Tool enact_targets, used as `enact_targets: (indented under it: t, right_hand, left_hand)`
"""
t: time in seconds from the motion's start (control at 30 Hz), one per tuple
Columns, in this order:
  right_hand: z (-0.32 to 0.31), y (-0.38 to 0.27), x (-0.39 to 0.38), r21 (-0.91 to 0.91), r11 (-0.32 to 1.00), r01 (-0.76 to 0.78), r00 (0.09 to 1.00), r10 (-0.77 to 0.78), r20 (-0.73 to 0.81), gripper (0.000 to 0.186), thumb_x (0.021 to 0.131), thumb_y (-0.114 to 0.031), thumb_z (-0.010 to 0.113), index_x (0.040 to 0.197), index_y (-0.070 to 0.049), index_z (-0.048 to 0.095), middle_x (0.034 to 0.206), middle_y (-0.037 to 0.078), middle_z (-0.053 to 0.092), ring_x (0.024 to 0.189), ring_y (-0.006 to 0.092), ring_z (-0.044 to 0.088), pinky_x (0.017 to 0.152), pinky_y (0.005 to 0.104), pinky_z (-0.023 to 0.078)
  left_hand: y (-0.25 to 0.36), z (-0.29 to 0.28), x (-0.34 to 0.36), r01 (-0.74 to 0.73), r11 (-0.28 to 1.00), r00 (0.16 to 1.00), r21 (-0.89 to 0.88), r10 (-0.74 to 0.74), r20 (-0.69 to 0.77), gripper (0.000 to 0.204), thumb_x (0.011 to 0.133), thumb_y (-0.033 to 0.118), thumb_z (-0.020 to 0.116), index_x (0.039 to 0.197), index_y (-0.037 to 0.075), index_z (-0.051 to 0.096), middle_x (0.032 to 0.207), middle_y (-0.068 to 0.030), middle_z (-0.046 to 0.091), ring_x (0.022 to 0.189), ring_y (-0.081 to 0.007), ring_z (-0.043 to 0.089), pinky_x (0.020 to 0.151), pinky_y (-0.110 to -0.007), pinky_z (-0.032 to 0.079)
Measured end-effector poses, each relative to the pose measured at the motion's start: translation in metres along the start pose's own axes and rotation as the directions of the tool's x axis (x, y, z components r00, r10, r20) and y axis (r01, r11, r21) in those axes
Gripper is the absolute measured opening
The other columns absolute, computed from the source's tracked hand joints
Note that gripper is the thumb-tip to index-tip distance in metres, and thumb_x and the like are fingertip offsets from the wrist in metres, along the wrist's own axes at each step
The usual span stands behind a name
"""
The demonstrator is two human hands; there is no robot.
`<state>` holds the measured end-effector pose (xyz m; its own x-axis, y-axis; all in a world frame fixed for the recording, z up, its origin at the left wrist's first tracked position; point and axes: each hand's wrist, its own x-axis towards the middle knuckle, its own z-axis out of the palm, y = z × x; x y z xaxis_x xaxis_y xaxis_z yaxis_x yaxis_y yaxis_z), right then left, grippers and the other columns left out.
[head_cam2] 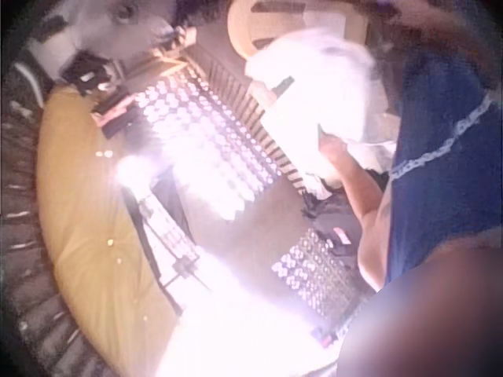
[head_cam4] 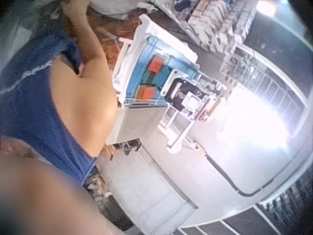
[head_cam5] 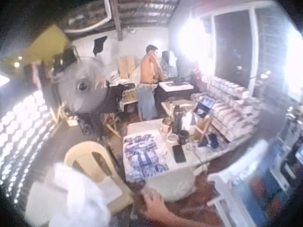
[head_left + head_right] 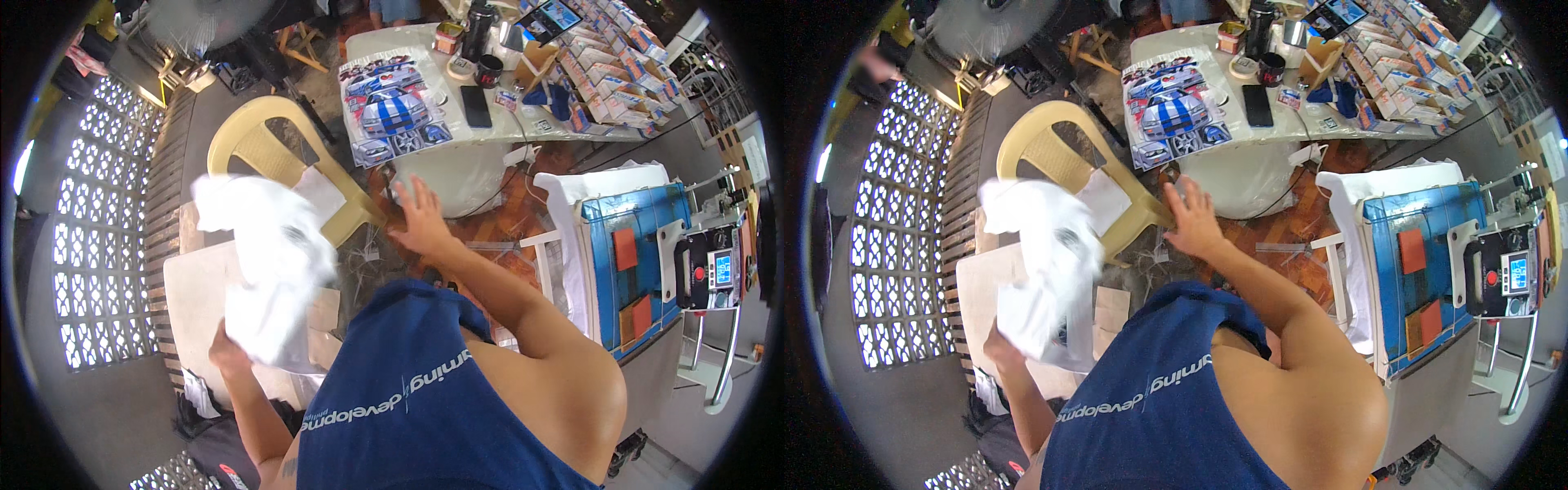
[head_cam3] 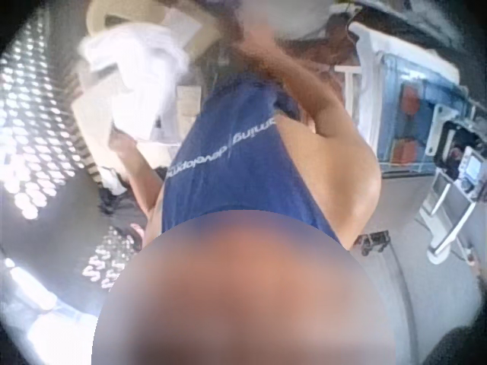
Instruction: The person places a white t-shirt on a heat press, aligns it, and applies a small rectangular sticker to the chest area. They then operate the heat press to apply the design, remove the shirt, and repeat the process with another white t-shirt, applying a similar sticker and pressing it.
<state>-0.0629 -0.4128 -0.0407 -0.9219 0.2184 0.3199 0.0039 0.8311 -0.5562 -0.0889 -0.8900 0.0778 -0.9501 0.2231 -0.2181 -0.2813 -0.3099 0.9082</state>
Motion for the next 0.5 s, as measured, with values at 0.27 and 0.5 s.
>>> enact_targets:
  t: [0.27, 0.5]
  right_hand:
    - [-0.117, -0.019, -0.12, 0.249, 0.966, 0.067, 0.997, -0.073, 0.017, 0.035, 0.07, -0.013, 0.075, 0.104, -0.011, 0.069, 0.112, 0.011, 0.067, 0.107, 0.0341, 0.062, 0.09, 0.0411, 0.051]
    - [-0.22, -0.102, -0.37, -0.088, 0.804, -0.588, 0.794, 0.554, -0.249, 0.031, 0.065, 0.009, 0.065, 0.094, -0.003, 0.07, 0.091, 0.017, 0.069, 0.089, 0.0375, 0.068, 0.076, 0.0405, 0.054]
  left_hand:
    - [0.023, 0.11, -0.048, 0.679, 0.705, 0.393, 0.207, -0.586, 0.708, 0.102, 0.069, 0.072, 0.075, 0.129, -0.008, 0.058, 0.12, -0.0185, 0.066, 0.107, -0.0305, 0.064, 0.095, -0.039, 0.05]
    - [-0.028, 0.173, -0.004, -0.241, 0.722, -0.207, 0.648, -0.691, 0.693, 0.028, 0.085, 0.016, 0.076, 0.109, 0.002, 0.071, 0.096, -0.0039, 0.075, 0.085, -0.0102, 0.063, 0.08, -0.033, 0.051]
